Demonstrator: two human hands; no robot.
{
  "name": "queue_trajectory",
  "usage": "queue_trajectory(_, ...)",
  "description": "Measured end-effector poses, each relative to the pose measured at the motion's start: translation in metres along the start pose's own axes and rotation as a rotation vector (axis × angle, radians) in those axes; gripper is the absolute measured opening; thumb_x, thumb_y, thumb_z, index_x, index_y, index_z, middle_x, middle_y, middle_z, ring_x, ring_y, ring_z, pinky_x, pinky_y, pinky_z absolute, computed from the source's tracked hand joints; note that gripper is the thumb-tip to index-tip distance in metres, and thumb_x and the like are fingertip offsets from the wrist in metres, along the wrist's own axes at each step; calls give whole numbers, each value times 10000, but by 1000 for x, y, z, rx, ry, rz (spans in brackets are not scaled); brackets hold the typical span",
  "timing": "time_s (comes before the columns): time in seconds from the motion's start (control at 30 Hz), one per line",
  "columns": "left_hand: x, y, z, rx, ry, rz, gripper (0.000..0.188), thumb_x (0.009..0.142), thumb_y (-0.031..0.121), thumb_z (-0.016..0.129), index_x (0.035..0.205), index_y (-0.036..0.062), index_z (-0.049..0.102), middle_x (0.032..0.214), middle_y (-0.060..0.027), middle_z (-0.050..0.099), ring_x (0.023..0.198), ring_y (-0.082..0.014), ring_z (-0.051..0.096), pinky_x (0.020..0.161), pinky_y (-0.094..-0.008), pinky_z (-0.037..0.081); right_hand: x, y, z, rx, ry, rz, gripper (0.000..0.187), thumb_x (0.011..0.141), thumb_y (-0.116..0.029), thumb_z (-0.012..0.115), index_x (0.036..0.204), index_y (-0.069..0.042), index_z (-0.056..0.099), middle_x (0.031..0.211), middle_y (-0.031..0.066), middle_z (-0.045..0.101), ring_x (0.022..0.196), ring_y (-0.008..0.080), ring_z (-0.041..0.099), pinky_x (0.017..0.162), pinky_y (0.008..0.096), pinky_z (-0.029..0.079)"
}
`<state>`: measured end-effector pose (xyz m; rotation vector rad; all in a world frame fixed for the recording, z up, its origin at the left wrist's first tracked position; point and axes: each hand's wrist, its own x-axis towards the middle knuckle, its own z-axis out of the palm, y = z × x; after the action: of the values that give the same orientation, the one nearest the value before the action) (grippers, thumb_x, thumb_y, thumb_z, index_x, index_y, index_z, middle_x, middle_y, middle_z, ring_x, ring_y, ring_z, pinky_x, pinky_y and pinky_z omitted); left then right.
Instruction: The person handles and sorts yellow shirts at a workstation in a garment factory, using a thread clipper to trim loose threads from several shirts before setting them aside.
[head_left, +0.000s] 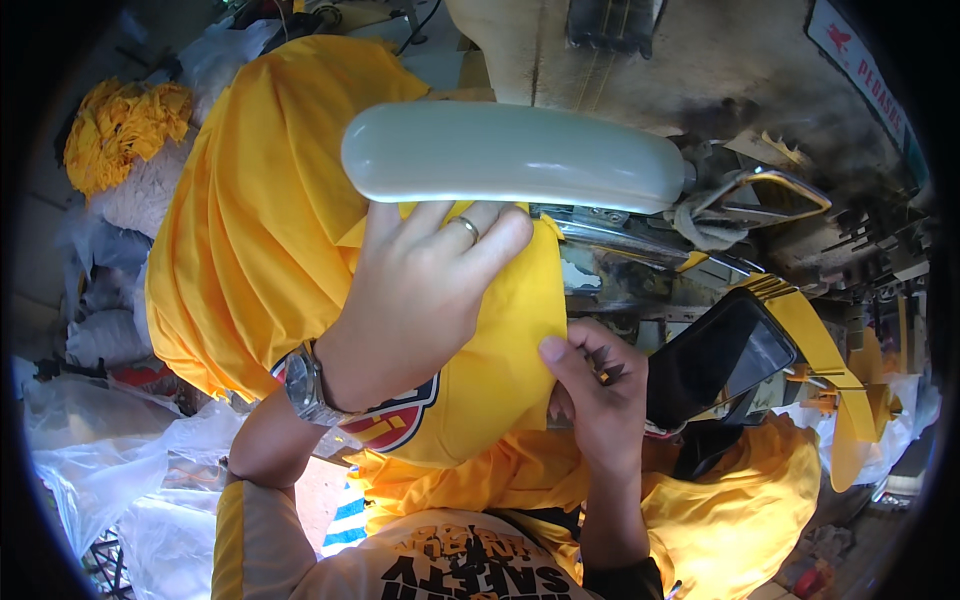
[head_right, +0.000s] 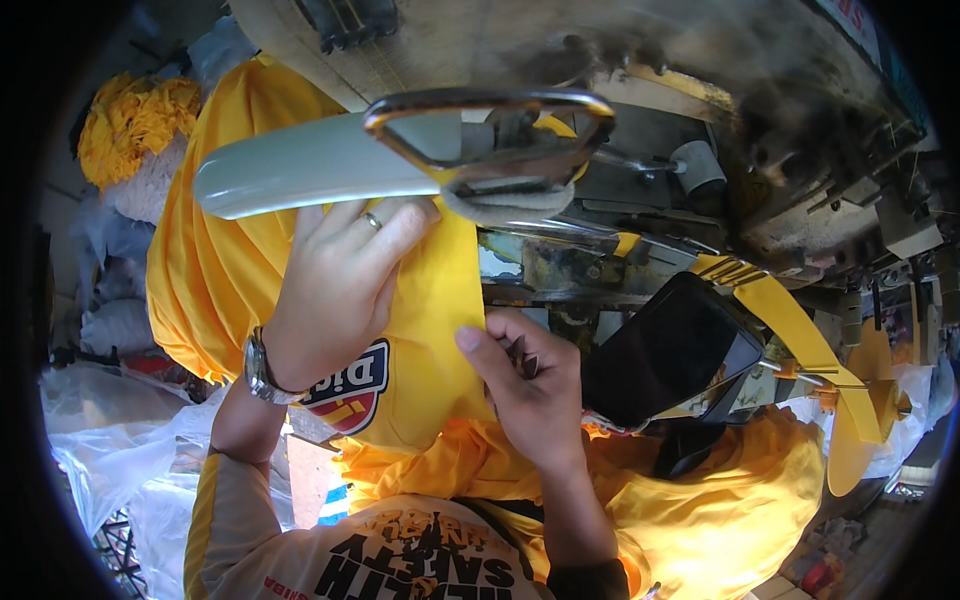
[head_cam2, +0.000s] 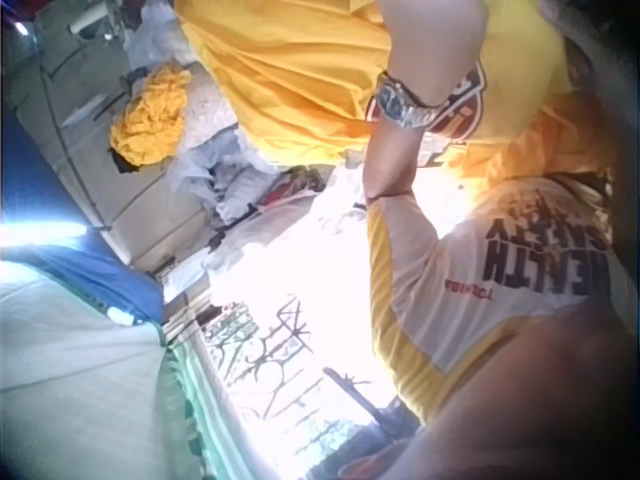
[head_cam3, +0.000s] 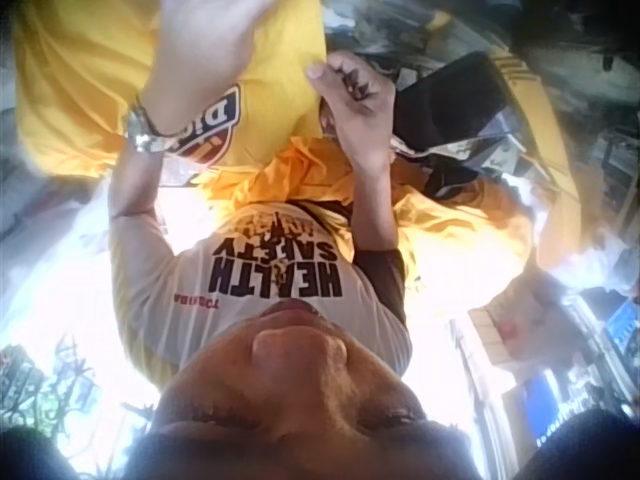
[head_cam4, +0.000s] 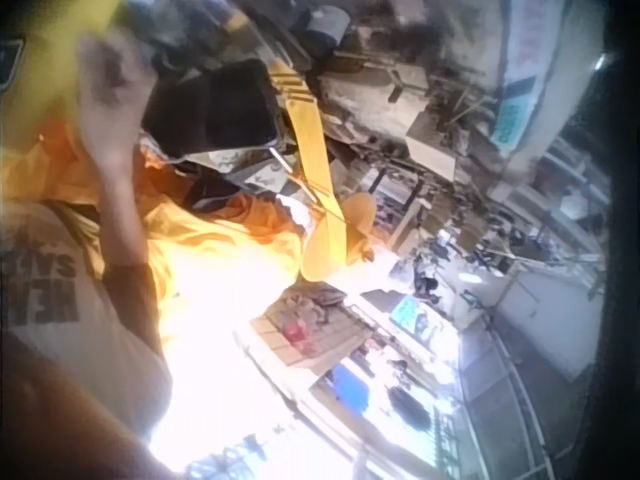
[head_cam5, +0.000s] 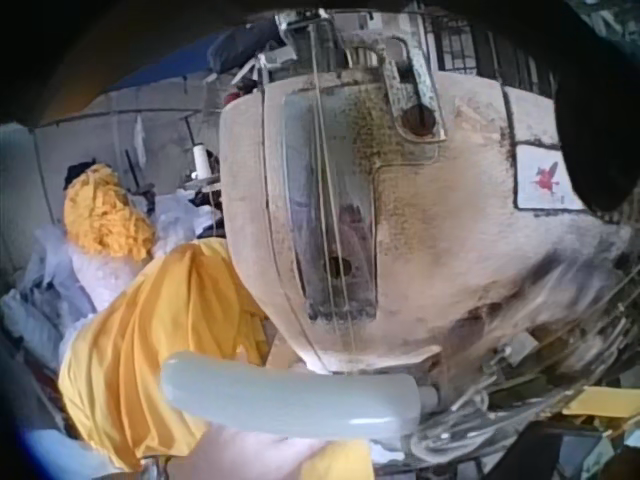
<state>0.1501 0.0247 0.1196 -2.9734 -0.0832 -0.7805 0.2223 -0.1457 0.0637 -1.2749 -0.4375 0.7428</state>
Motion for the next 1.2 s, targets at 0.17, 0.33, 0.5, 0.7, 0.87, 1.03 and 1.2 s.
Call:
queue_trajectory(0.17,3,-7,0,-76,-81,-60,360,742,-2,536,1094,40,592,963,-143,648,963,-302,583,894,-468,375,3,0,0,-27,10,-27,174,930,-125,637,799,-12,616,604,-74,488,472,-30,378,418,163,265)
queue_trajectory(0.33,17,-36,16,-148,111,41,345,749,-5,568,1090,29,601,955,-164,642,905,-337,591,894,-470,396,8,0,6,-16,27,-49,171,928,-125,639,798,-17,616,589,-77,481,460,-30,374,411,164,256)
queue_trajectory(0.5,-47,1,0,-130,465,-17,297,766,160,727,1026,72,614,953,-110,616,928,-311,579,939,-520,381,11,2,5,18,15,-67,170,922,-122,650,798,-10,621,599,-75,501,478,-32,376,427,160,255)
queue_trajectory(0.7,-182,41,32,-193,275,-363,273,714,18,679,969,47,588,991,-137,634,986,-326,604,886,-495,429,11,11,5,59,-10,-68,156,909,-103,661,791,-9,619,616,-58,525,495,-22,390,440,169,275)
queue_trajectory(0.87,-167,14,2,-197,381,-392,357,656,-123,554,1003,-57,608,882,-172,661,733,-333,651,622,-360,523,10,11,3,129,0,-83,157,891,-89,673,767,-21,605,618,-23,555,470,9,416,436,170,297)
queue_trajectory(1.03,-116,-25,-31,-89,541,-202,189,751,-35,694,931,-53,640,738,-168,654,601,-283,642,524,-330,497,12,19,2,193,-14,-62,129,885,-75,675,795,-14,607,632,-8,573,466,21,437,430,179,353)
queue_trajectory(1.2,-62,-55,-51,75,502,-98,272,741,104,779,956,-21,670,734,-121,642,629,-253,610,549,-334,469,13,17,7,269,-26,-89,110,871,-60,688,821,-5,607,650,4,586,466,21,454,427,181,389)
